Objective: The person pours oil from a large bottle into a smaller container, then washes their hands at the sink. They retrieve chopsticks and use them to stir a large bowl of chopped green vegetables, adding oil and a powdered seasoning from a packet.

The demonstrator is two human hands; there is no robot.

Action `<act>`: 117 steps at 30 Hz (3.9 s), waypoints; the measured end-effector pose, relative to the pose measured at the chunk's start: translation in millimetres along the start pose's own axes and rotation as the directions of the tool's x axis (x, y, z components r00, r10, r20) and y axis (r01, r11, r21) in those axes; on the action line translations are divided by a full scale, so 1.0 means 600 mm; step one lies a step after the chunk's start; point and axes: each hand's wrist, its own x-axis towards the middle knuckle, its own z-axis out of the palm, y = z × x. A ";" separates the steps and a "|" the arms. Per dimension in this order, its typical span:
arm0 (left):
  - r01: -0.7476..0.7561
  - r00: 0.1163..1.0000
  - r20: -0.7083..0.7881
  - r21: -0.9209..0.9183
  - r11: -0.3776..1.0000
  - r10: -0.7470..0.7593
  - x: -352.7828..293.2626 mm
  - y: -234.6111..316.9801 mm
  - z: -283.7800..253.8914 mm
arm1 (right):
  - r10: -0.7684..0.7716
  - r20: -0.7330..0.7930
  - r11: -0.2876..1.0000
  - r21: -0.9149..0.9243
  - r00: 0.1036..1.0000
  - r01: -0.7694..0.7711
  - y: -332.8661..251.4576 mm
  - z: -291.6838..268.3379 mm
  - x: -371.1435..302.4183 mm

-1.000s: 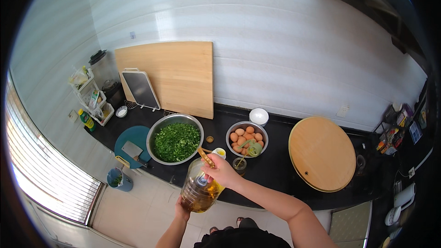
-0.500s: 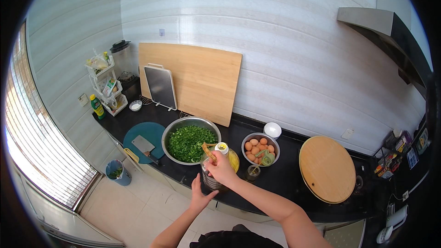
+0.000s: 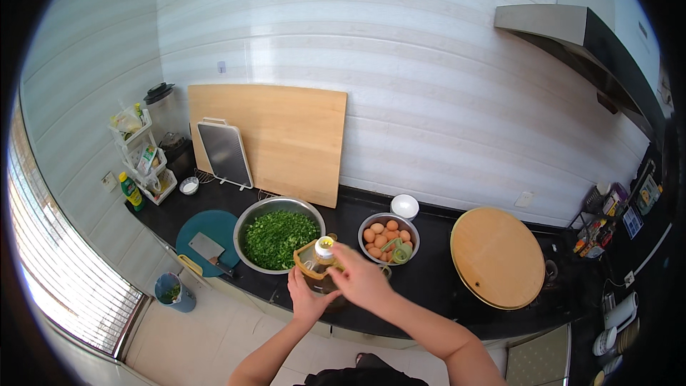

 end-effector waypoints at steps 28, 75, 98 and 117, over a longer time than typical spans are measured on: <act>0.080 0.940 0.335 -0.023 0.997 -0.067 0.063 -0.044 -0.033 | 0.337 0.611 0.830 -0.553 0.717 0.081 0.646 0.391 0.284; -0.069 0.980 0.174 -0.133 0.989 0.092 0.043 -0.068 -0.038 | -0.404 0.332 0.882 -0.106 0.852 0.459 0.064 0.016 0.190; 0.026 0.989 0.148 -0.314 0.949 0.022 0.020 -0.092 -0.024 | -0.475 0.200 0.828 -0.227 0.857 0.512 0.007 0.011 0.131; 0.771 0.510 0.742 -0.619 -0.151 -0.435 -0.033 -0.031 0.017 | 0.050 0.250 0.983 0.158 0.967 -0.091 -0.008 -0.007 0.090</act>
